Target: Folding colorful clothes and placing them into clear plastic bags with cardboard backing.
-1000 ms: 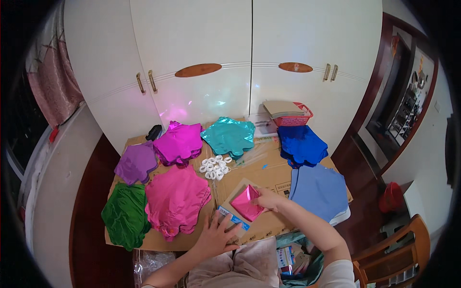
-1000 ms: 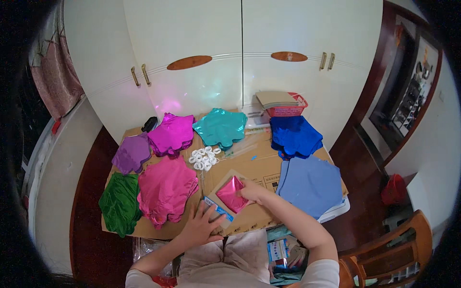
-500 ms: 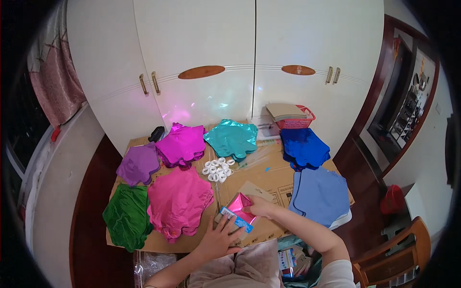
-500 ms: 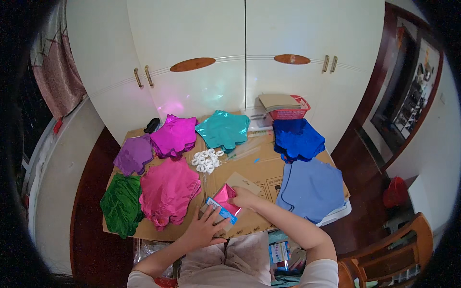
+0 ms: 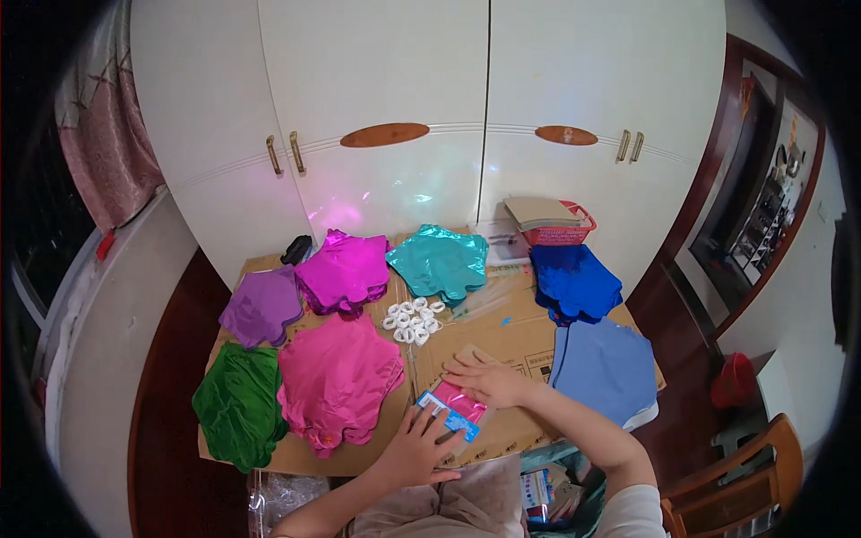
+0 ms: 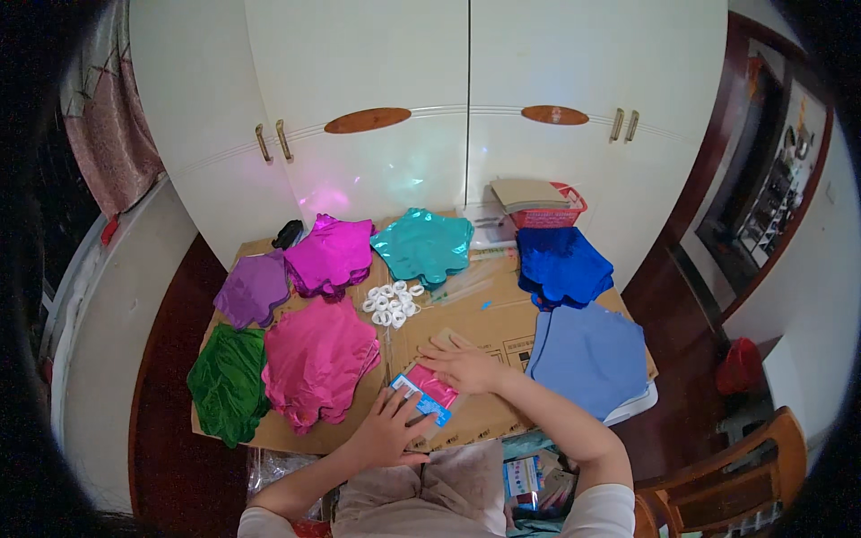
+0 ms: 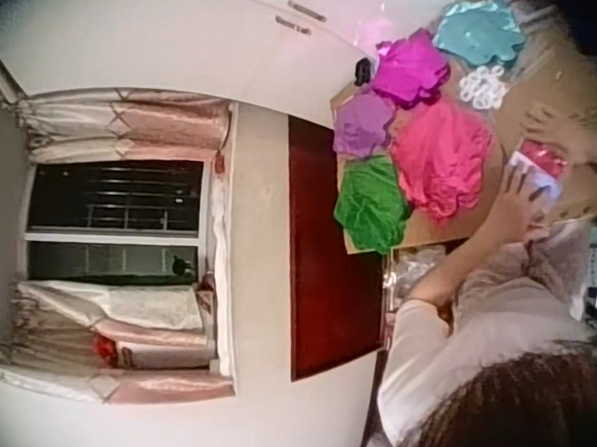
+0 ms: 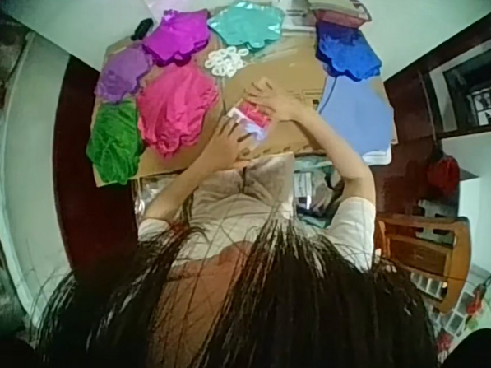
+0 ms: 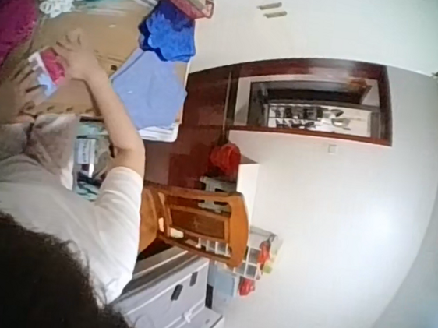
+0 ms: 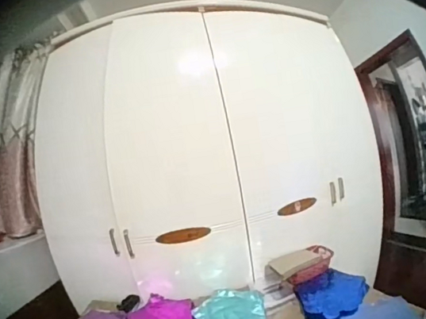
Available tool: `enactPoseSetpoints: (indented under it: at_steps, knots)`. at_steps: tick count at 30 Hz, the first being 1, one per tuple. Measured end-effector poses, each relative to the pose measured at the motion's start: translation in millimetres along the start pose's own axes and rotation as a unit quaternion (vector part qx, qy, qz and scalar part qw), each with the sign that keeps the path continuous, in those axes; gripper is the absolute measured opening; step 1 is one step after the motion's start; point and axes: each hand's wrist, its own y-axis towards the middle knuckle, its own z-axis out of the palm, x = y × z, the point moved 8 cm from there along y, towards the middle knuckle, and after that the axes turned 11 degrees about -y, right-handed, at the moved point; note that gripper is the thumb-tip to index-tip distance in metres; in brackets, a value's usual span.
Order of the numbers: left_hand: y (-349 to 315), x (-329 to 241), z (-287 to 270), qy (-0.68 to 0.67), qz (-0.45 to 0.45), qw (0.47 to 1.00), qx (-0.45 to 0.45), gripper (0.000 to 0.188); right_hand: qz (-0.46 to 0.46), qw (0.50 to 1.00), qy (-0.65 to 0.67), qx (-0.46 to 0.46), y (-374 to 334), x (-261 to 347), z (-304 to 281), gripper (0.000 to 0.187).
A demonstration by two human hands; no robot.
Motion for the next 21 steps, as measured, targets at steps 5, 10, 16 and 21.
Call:
enactPoseSetpoints:
  at_steps: [5, 10, 16, 21]
  knots:
    - [0.6, 0.6, 1.0, 0.002, -0.001, 1.0, 0.008, 0.072, -0.016, 0.999, 0.044, 0.005, -8.6, 10.9, 3.5, 0.049]
    - [0.4, 2.6, 4.4, -0.007, -0.005, 1.0, 0.018, 0.072, -0.032, 0.999, 0.038, -0.008, -12.5, 14.0, 5.7, 0.049]
    - [6.8, 6.5, -4.2, -0.029, 0.015, 0.999, 0.005, 0.066, 0.012, 1.0, -0.009, 0.007, -10.5, 25.8, 3.4, 0.056]
    - [11.4, 6.4, -9.2, -0.042, 0.06, 0.996, -0.045, 0.059, 0.058, 0.998, -0.037, 0.011, -11.2, 5.9, 14.1, 0.056]
